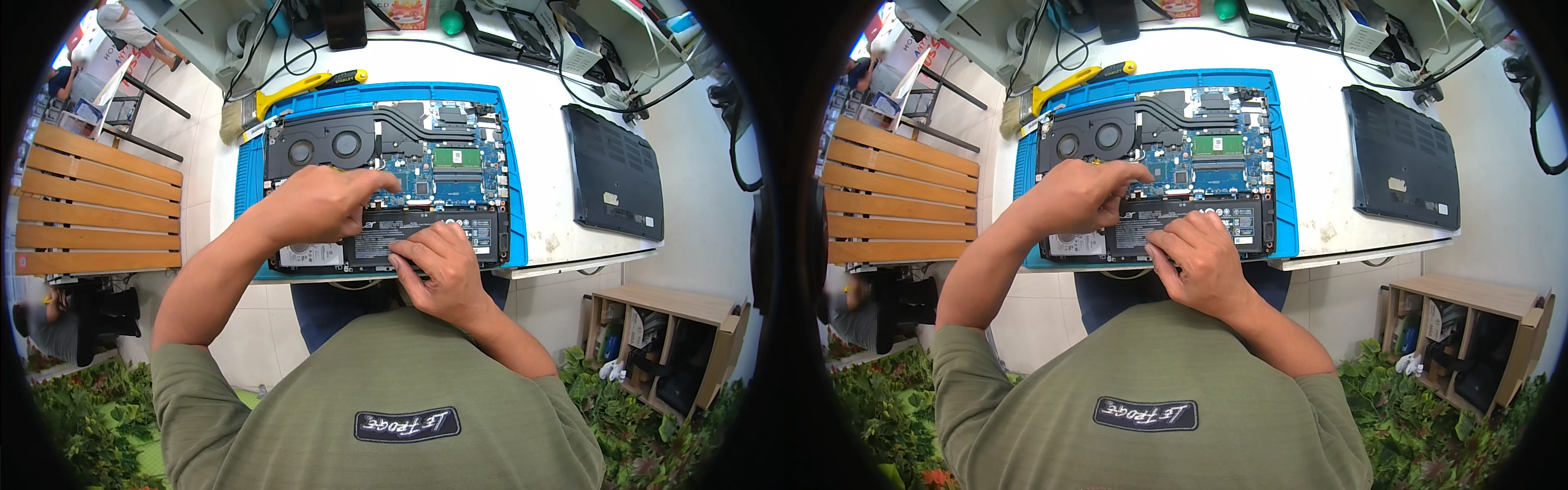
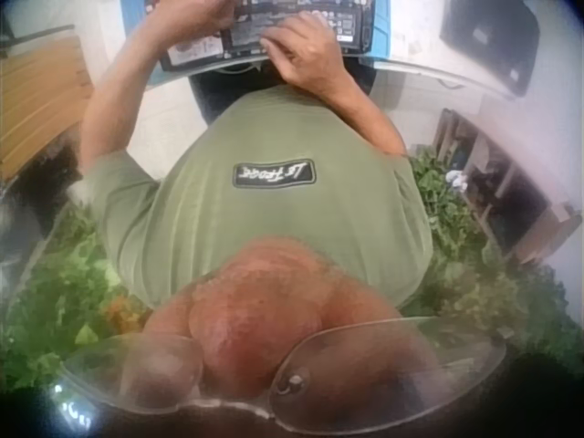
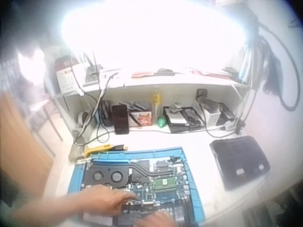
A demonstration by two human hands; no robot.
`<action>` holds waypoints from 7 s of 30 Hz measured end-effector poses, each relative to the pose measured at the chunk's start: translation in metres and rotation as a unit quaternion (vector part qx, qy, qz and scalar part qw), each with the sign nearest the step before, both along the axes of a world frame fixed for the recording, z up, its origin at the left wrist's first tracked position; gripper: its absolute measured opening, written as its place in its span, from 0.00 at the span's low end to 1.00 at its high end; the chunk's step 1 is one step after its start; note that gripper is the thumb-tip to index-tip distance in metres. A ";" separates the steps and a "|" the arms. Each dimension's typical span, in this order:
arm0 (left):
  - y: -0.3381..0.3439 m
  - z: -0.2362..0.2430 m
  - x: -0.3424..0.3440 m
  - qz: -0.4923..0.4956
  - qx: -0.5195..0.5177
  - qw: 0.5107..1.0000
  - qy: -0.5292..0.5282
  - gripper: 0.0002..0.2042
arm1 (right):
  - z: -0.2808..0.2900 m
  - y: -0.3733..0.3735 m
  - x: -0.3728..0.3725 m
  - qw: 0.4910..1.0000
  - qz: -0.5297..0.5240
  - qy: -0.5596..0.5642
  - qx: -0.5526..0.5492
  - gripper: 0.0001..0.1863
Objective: The person works on the internal components of a laptop using a screwdriver and a brush.
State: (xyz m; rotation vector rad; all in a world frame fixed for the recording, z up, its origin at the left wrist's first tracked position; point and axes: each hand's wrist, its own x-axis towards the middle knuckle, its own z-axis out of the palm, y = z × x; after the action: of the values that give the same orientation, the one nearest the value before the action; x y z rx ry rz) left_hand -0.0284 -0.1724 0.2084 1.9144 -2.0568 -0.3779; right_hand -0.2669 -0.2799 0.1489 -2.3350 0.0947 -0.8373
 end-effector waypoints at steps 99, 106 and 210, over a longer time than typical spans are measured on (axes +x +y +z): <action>0.141 -0.082 0.011 0.424 -0.404 0.674 0.451 0.26 | 0.053 0.019 0.099 0.920 0.062 0.334 -0.196 0.06; 0.139 -0.083 0.009 0.426 -0.409 0.660 0.465 0.26 | 0.045 0.004 0.102 0.920 0.102 0.336 -0.172 0.14; 0.073 -0.011 -0.047 0.154 0.092 0.752 0.634 0.08 | 0.045 -0.016 0.004 0.941 0.186 0.166 0.227 0.05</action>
State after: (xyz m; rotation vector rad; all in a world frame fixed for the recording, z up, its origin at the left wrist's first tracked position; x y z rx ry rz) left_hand -0.0754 -0.0994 0.1971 1.2972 -0.7832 -1.3491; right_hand -0.2632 -0.2962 0.1942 -1.9426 -0.0125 -0.1975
